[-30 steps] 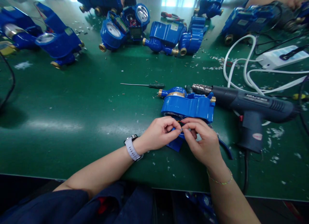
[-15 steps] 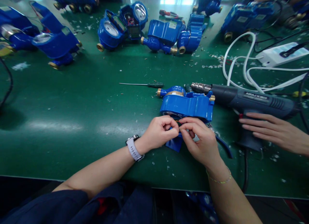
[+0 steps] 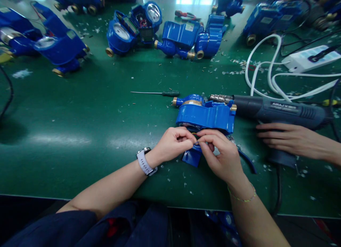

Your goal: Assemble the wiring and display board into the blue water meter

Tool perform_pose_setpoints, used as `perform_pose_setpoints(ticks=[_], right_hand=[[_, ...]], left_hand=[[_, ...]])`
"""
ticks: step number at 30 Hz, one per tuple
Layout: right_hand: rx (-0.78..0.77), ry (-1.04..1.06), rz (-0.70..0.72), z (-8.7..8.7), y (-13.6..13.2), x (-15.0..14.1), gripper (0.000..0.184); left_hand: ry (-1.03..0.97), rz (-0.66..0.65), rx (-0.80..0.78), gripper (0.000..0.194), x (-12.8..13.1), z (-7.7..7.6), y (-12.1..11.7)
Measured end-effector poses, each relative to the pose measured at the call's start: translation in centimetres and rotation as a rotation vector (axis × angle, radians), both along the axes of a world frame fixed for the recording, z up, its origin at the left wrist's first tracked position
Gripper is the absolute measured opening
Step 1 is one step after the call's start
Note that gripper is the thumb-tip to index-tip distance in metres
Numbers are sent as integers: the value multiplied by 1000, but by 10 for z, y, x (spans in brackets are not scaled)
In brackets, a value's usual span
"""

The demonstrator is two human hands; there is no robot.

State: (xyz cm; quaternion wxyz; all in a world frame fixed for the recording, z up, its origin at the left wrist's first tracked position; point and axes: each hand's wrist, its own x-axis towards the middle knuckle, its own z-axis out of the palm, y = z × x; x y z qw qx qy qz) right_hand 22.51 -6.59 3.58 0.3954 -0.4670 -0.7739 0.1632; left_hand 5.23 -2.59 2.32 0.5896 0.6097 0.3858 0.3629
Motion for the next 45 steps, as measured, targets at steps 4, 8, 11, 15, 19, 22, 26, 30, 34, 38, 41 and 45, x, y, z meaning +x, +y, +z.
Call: perform_pose_setpoints(ticks=[4, 8, 11, 15, 19, 22, 26, 30, 34, 38, 41, 45], right_hand=[[9, 6, -14, -1, 0, 0, 10], [24, 12, -22, -1, 0, 0, 10], [32, 6, -5, -1, 0, 0, 11], [32, 6, 23, -1, 1, 0, 12], [22, 6, 40, 0, 1, 1, 13], [13, 0, 46, 0, 0, 1, 14], [2, 5, 52, 1, 0, 2, 14], [-19, 17, 36, 3, 1, 5, 13], [-25, 30, 15, 3, 1, 6, 11], [-16, 32, 9, 3, 0, 5, 12], [-12, 25, 0, 3, 0, 5, 10], [-16, 10, 6, 2, 0, 4, 8]], left_hand=[[63, 44, 90, 12, 0, -1, -4], [97, 120, 357, 10, 1, -2, -8], [56, 130, 394, 11, 3, -2, -9], [-30, 135, 142, 13, 4, -2, -10], [-112, 135, -69, 16, 6, -5, -10], [-194, 130, -188, 15, 8, -7, -10], [-272, 152, -276, 13, 9, -8, -9], [-258, 201, -256, 17, 6, -7, -7], [-169, 126, -169, 22, 4, -4, -7], [-22, 91, -7, 18, 3, -2, -10], [42, 73, 164, 13, 2, -2, -10], [108, 24, 397, 8, 1, -2, -8]])
